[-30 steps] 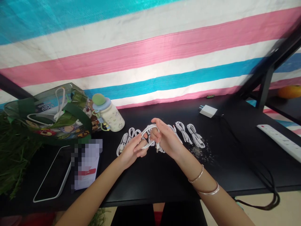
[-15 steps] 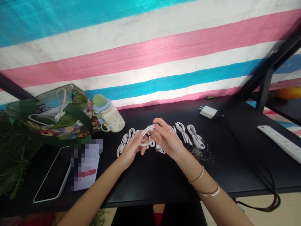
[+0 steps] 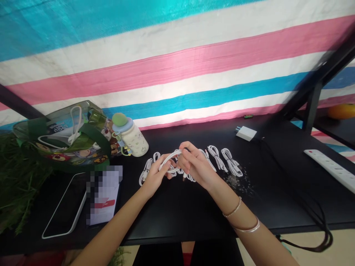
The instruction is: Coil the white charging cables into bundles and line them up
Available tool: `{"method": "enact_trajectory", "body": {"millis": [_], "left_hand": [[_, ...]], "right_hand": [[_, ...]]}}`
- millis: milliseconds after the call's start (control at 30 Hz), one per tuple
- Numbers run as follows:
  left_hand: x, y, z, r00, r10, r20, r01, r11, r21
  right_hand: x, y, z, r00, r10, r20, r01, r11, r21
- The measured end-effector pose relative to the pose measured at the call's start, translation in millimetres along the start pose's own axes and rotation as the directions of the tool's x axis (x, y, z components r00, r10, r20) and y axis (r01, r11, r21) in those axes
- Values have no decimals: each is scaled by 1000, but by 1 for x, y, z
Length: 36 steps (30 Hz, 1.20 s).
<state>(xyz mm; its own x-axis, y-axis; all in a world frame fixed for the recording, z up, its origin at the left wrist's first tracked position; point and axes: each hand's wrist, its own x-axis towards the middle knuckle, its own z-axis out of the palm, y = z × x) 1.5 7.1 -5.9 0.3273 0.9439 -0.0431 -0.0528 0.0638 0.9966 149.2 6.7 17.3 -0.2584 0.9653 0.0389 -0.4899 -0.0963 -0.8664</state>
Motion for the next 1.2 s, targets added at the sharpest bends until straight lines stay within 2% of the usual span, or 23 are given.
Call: {"method": "enact_trajectory", "body": {"millis": [167, 433, 700, 933, 1200], "left_hand": [[-1, -3, -3, 995, 83, 49, -91, 981, 170], [-4, -5, -7, 985, 164, 51, -172, 951, 258], [-2, 0, -7, 961, 272, -57, -236, 907, 348], [2, 1, -7, 955, 280, -92, -233, 908, 347], [-1, 7, -7, 933, 330, -143, -232, 857, 460]], "right_hand": [[0, 1, -1, 999, 22, 24, -23, 999, 36], [3, 4, -2, 999, 35, 30, -37, 997, 64], [5, 6, 0, 997, 65, 36, -67, 996, 61], [5, 7, -1, 997, 62, 46, -63, 997, 37], [5, 7, -1, 999, 42, -9, -42, 999, -9]]}}
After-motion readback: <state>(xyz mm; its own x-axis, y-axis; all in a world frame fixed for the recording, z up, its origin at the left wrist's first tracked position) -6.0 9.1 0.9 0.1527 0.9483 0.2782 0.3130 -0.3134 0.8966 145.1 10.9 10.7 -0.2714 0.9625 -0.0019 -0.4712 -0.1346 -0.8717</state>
